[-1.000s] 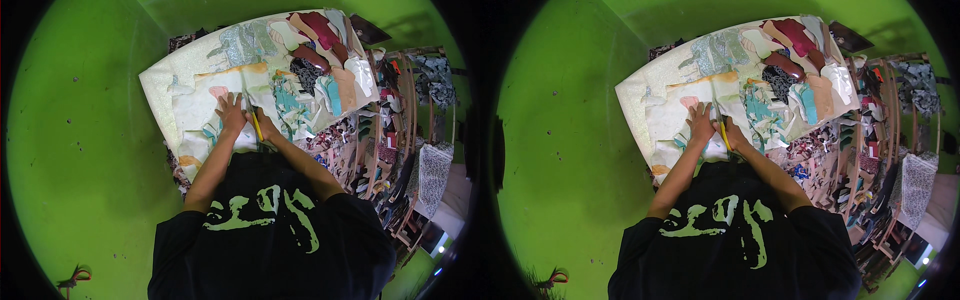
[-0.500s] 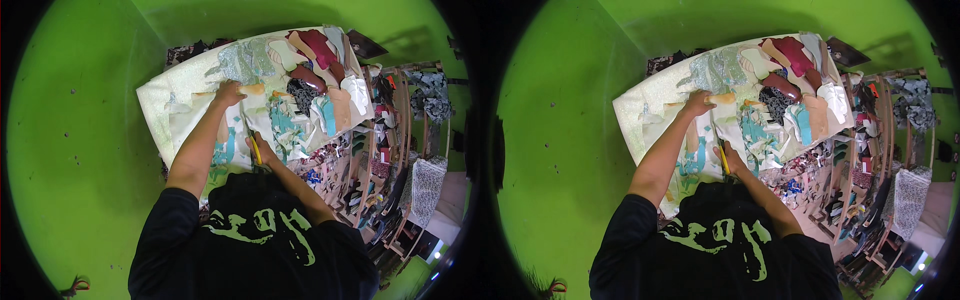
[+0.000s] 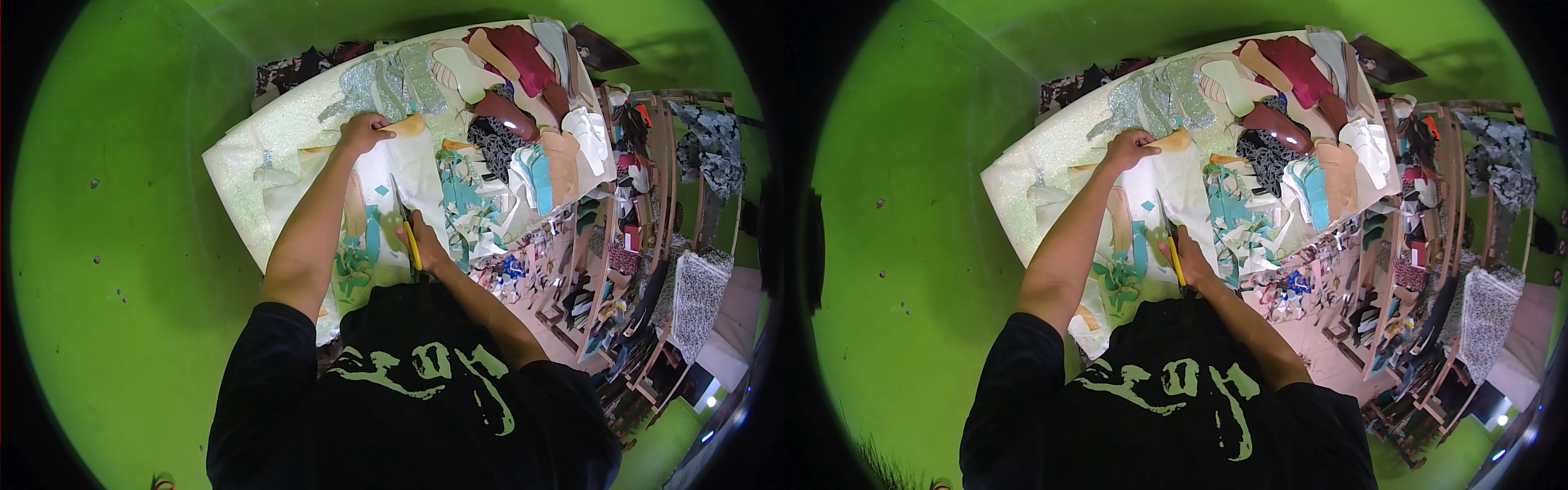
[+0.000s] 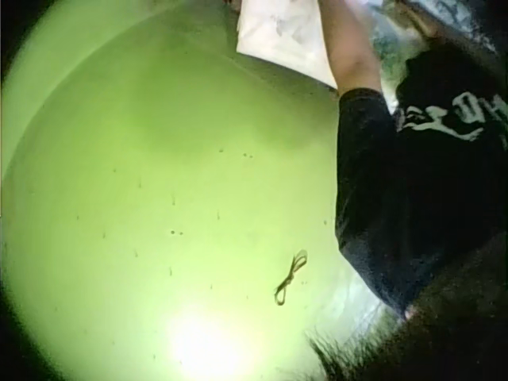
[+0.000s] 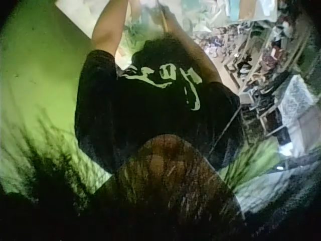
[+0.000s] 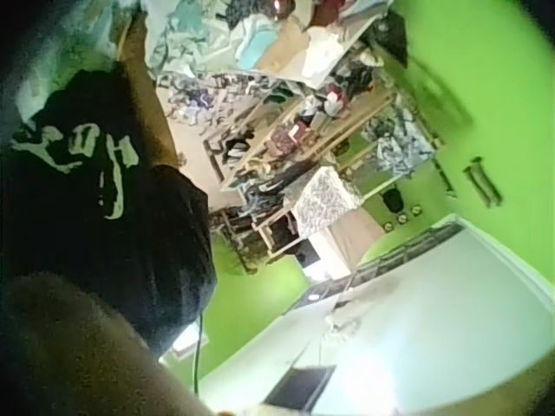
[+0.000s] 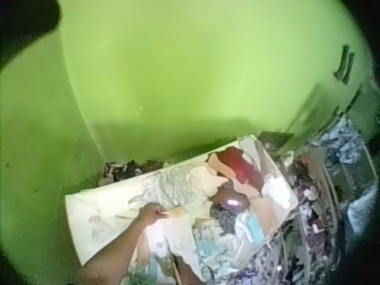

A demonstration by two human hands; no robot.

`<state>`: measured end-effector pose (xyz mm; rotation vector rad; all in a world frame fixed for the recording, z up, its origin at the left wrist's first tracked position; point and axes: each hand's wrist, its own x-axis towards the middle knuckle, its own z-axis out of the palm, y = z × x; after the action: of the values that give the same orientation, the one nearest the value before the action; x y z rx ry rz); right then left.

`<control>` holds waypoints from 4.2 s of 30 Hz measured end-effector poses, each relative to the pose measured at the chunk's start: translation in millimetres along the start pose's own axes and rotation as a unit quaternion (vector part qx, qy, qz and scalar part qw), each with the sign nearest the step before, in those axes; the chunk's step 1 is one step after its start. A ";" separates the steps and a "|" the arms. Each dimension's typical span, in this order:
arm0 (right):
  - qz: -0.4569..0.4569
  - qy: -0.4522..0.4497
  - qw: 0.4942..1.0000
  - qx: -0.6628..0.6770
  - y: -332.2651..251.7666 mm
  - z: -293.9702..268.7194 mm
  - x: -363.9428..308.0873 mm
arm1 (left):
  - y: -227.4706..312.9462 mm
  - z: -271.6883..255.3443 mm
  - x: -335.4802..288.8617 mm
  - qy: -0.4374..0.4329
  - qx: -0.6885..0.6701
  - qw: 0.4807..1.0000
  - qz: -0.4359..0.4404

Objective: Using yellow-handled scissors to cut out shoe insole patterns from a sheet of material.

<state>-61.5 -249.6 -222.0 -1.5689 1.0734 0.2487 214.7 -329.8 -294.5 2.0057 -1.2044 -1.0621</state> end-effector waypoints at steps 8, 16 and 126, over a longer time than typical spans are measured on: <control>-0.048 0.028 0.997 0.048 1.7 12.4 3.0 | -4.5 3.0 4.9 -0.001 -0.006 1.000 -0.024; -0.036 0.026 0.998 0.037 22.0 20.7 11.3 | -4.2 1.4 8.2 -0.007 -0.023 0.999 -0.025; -0.104 -0.457 0.882 -0.045 -25.0 -317.2 121.0 | 127.0 151.6 -71.2 0.321 -0.525 0.755 -0.229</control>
<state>-97.5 -586.2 -185.5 -1.3735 0.1486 0.8042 9.0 -331.3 -251.0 1.4649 0.2954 -0.8142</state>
